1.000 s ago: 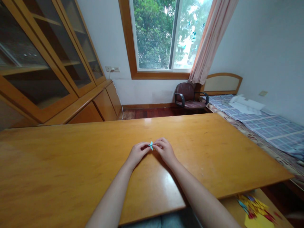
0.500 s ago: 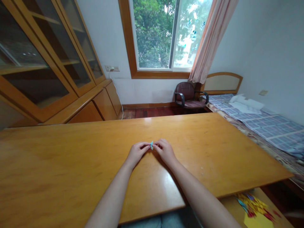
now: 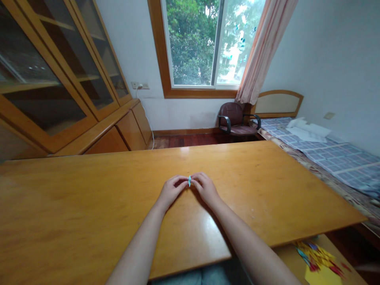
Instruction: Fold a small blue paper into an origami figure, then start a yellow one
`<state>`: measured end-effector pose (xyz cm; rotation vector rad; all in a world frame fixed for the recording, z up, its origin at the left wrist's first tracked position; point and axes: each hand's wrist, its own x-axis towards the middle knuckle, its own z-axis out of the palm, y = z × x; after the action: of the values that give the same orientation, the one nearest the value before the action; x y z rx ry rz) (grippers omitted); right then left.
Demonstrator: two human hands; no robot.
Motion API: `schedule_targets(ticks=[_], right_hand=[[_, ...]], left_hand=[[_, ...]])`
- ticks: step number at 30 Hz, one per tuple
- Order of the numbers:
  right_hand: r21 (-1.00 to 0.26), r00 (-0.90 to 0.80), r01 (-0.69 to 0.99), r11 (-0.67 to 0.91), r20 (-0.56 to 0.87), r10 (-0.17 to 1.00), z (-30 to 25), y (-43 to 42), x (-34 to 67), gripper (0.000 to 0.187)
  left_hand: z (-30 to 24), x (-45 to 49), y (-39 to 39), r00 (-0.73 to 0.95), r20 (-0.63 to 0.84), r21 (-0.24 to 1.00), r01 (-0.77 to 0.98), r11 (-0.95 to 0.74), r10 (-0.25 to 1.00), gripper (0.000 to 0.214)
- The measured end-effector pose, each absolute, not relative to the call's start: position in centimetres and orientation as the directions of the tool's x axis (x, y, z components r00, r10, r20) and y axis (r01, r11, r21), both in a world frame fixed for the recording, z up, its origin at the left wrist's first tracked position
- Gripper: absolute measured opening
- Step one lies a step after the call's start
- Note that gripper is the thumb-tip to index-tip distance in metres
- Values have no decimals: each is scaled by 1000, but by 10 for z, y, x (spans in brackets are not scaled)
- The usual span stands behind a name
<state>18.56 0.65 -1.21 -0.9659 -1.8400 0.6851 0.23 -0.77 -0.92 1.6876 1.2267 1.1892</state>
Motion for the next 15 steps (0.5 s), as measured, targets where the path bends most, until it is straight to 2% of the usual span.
schedule_targets(ticks=[7, 15], right_hand=[[-687, -332, 454, 566, 460, 824, -13, 7, 185, 8], [-787, -272, 351, 508, 433, 859, -13, 6, 185, 6]], left_hand=[[-13, 1, -6, 105, 230, 923, 293, -251, 968, 23], [-9, 2, -8, 114, 216, 923, 300, -241, 970, 23]])
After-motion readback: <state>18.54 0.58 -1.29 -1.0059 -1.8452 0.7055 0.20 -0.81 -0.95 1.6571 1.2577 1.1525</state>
